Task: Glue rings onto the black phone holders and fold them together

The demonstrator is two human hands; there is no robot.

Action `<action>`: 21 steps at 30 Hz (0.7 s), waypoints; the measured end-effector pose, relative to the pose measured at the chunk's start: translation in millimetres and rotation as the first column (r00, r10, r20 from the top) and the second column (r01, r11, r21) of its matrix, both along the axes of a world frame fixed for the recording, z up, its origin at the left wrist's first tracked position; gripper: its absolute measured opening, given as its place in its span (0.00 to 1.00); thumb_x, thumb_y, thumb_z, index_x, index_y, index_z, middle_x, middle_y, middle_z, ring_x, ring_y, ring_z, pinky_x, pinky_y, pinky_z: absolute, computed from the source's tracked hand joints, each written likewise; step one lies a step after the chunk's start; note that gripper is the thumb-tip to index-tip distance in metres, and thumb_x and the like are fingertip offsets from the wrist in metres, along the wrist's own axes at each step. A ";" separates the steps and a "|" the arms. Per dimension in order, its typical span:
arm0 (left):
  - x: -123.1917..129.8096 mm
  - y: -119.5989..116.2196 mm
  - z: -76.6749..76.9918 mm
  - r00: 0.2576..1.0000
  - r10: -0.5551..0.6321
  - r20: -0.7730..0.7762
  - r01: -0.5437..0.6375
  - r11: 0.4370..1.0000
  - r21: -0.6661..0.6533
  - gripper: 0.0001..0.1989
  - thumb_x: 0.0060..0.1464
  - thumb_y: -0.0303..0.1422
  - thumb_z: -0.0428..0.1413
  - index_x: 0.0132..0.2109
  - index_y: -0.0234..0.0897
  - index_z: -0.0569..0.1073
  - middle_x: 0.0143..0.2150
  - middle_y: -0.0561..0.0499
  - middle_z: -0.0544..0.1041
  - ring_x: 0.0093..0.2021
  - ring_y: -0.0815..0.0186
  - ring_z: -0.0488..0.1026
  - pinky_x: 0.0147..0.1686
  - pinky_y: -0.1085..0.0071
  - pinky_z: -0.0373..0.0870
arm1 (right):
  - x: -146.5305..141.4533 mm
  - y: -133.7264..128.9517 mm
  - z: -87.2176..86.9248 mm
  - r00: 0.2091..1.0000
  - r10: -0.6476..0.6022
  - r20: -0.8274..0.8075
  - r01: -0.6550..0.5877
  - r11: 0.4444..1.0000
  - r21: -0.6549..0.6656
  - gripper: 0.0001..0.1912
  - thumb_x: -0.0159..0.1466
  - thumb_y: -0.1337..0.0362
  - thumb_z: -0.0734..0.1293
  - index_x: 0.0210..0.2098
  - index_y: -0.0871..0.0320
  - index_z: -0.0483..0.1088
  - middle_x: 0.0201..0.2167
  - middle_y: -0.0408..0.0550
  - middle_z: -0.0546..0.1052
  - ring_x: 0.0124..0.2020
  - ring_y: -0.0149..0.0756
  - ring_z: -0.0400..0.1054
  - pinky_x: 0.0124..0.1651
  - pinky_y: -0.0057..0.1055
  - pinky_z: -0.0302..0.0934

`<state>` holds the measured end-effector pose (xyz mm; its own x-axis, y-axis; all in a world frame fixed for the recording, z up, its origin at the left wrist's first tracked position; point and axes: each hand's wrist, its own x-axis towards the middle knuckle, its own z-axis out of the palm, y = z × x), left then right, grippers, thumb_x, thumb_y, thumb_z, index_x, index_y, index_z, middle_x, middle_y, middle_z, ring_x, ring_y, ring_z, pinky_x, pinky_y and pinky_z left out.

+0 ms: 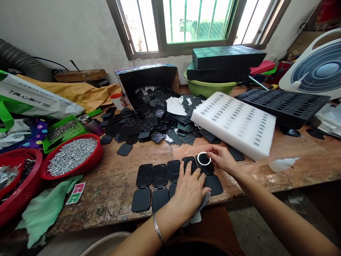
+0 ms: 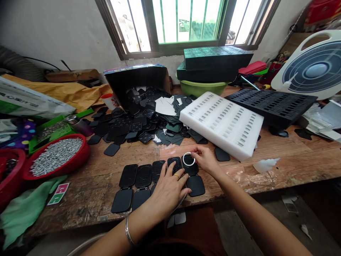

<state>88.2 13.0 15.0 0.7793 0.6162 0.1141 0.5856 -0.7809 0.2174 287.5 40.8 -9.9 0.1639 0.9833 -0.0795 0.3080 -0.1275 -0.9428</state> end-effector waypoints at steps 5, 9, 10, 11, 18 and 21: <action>0.9 0.2 0.5 1.000 0.003 0.002 -0.003 1.000 -0.002 0.19 0.59 0.45 0.52 0.50 0.38 0.73 0.52 0.46 0.74 0.63 0.44 0.56 0.63 0.43 0.46 | 1.5 2.8 -13.1 0.986 -0.029 0.163 0.019 0.998 0.058 0.12 0.56 0.56 0.65 0.28 0.59 0.70 0.20 0.44 0.72 0.20 0.32 0.63 0.24 0.29 0.58; 0.9 0.9 -0.2 1.000 -0.002 0.000 0.002 1.000 -0.018 0.18 0.59 0.45 0.52 0.49 0.38 0.72 0.52 0.47 0.74 0.63 0.45 0.56 0.63 0.43 0.45 | 4.1 3.7 -19.5 0.939 -0.075 0.334 0.031 0.990 0.135 0.07 0.55 0.62 0.65 0.26 0.59 0.72 0.26 0.48 0.73 0.29 0.37 0.66 0.33 0.32 0.59; 1.0 1.3 -0.3 1.000 -0.002 0.001 0.002 1.000 -0.020 0.18 0.59 0.45 0.52 0.49 0.38 0.72 0.53 0.46 0.73 0.64 0.45 0.56 0.63 0.43 0.44 | 4.6 3.7 -20.0 0.927 -0.077 0.367 0.025 0.989 0.145 0.06 0.55 0.64 0.64 0.26 0.58 0.72 0.26 0.48 0.73 0.30 0.37 0.66 0.34 0.32 0.59; 1.2 2.0 -0.3 1.000 -0.002 0.006 0.002 1.000 -0.020 0.18 0.59 0.45 0.53 0.48 0.38 0.72 0.55 0.46 0.72 0.64 0.46 0.55 0.64 0.44 0.44 | 4.8 3.6 -20.2 0.917 -0.074 0.393 0.016 0.988 0.151 0.06 0.55 0.65 0.64 0.26 0.58 0.73 0.26 0.47 0.72 0.30 0.37 0.66 0.34 0.31 0.59; 6.3 13.6 -4.5 0.999 -0.043 0.005 0.043 0.997 -0.062 0.17 0.57 0.45 0.55 0.46 0.37 0.72 0.58 0.43 0.70 0.66 0.45 0.52 0.62 0.39 0.44 | 5.3 9.5 -6.4 0.844 -0.026 0.535 -0.070 0.985 0.159 0.06 0.52 0.72 0.64 0.22 0.57 0.71 0.20 0.43 0.72 0.23 0.33 0.65 0.29 0.27 0.58; 7.3 17.4 -8.0 0.999 -0.043 0.028 0.044 0.997 -0.060 0.18 0.56 0.45 0.55 0.46 0.38 0.72 0.57 0.43 0.72 0.66 0.44 0.52 0.62 0.38 0.44 | 17.8 28.7 15.4 0.796 -0.108 0.596 -0.039 0.973 0.228 0.06 0.56 0.69 0.64 0.27 0.57 0.73 0.25 0.45 0.75 0.28 0.35 0.68 0.34 0.28 0.61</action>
